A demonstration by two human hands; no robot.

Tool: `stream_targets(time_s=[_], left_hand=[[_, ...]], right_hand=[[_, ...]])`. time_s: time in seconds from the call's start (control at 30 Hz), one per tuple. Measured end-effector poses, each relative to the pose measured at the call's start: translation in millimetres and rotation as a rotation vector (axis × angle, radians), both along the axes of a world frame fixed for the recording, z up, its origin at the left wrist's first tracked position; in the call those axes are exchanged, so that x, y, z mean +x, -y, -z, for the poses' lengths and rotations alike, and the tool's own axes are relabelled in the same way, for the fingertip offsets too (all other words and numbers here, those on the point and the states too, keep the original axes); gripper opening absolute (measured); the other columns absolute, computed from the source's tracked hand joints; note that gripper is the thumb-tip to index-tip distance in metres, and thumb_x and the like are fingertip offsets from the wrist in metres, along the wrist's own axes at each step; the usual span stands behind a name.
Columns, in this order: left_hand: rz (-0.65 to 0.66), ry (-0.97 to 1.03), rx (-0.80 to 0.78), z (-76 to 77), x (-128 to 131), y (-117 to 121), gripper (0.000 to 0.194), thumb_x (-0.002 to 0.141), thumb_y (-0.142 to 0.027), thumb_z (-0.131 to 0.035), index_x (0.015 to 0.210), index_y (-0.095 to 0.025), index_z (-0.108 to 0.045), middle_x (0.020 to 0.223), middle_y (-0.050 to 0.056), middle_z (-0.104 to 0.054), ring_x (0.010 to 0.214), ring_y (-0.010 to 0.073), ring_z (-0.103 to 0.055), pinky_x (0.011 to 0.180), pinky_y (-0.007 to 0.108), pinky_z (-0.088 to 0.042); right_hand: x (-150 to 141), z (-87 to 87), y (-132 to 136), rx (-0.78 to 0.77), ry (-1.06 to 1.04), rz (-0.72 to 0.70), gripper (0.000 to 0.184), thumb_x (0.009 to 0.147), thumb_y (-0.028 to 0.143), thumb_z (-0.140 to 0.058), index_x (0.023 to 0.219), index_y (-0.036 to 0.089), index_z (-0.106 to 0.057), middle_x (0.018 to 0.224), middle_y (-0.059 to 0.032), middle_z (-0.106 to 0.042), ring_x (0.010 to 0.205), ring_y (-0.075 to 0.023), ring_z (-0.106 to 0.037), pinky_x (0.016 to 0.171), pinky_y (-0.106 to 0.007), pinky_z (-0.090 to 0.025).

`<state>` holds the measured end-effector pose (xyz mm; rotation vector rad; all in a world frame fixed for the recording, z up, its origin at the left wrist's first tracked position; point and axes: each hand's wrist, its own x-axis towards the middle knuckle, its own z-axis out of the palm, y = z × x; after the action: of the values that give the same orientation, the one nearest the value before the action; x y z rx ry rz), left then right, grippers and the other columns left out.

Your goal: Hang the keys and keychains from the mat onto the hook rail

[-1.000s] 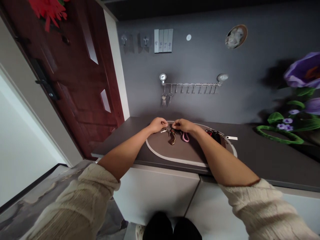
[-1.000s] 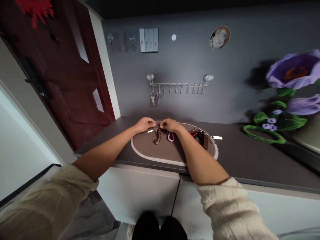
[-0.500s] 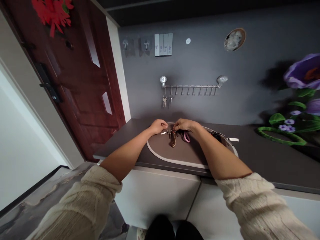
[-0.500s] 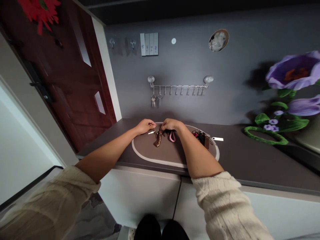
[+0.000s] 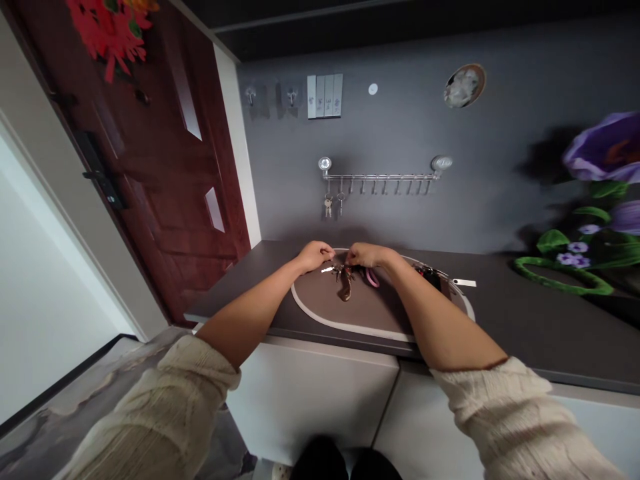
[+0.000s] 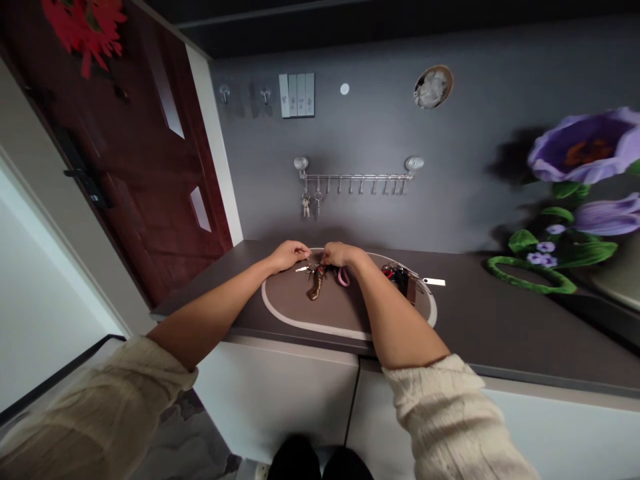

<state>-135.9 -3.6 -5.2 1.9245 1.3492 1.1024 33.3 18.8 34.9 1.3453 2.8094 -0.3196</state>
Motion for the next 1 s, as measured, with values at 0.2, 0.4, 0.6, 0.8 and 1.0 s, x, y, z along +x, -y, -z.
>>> stream_targets(time_s=[0.2,0.4,0.6,0.8,1.0], left_hand=[[0.029,0.044,-0.013,-1.5,0.6,2.0,0.017,0.068,-0.025,-0.054,0.075,-0.011,-0.062,0.063,0.002,-0.059,0.056,0.0089,-0.047,0.058,0.023,-0.036],[0.092,0.184,-0.056,-4.5,2.8,4.1,0.019,0.070,-0.028,-0.053,0.074,-0.011,-0.061,0.061,0.001,-0.057,0.056,0.0083,-0.047,0.058,0.022,-0.036],[0.101,0.209,-0.038,-4.0,2.0,2.5,0.022,0.064,-0.031,-0.059,0.075,-0.012,-0.061,0.058,0.000,-0.055,0.053,0.0075,-0.044,0.054,0.021,-0.033],[0.089,0.288,0.037,-5.5,1.7,-0.3,0.020,0.065,-0.030,-0.058,0.073,-0.011,-0.058,0.059,-0.001,-0.053,0.052,0.0066,-0.043,0.054,0.021,-0.033],[0.017,0.424,0.103,-10.6,2.7,0.2,0.021,0.064,-0.031,-0.057,0.073,-0.012,-0.057,0.060,-0.001,-0.052,0.053,0.0067,-0.044,0.053,0.021,-0.033]], right_hand=[[-0.6,0.8,1.1,0.156,-0.042,0.069,0.026,0.073,0.028,-0.046,0.077,0.013,-0.067,0.066,-0.0050,-0.060,0.061,-0.0117,-0.048,0.057,-0.020,-0.031],[-5.9,-0.3,4.6,0.302,-0.119,0.141,0.026,0.075,0.030,-0.043,0.085,0.019,-0.065,0.088,-0.0084,-0.061,0.082,-0.0197,-0.048,0.062,-0.025,-0.030],[-8.5,-0.5,8.3,0.404,-0.225,0.114,0.024,0.075,0.026,-0.042,0.078,0.018,-0.064,0.092,-0.0092,-0.059,0.089,-0.0217,-0.044,0.067,-0.028,-0.029],[-10.1,5.3,0.9,0.312,-0.522,0.078,0.017,0.074,0.022,-0.044,0.076,0.015,-0.060,0.082,-0.0066,-0.060,0.076,-0.0141,-0.048,0.067,-0.024,-0.033],[-13.5,11.0,2.7,0.052,-0.910,0.072,0.017,0.072,0.029,-0.047,0.071,0.014,-0.054,0.069,-0.0026,-0.058,0.064,-0.0105,-0.049,0.064,-0.023,-0.037]])
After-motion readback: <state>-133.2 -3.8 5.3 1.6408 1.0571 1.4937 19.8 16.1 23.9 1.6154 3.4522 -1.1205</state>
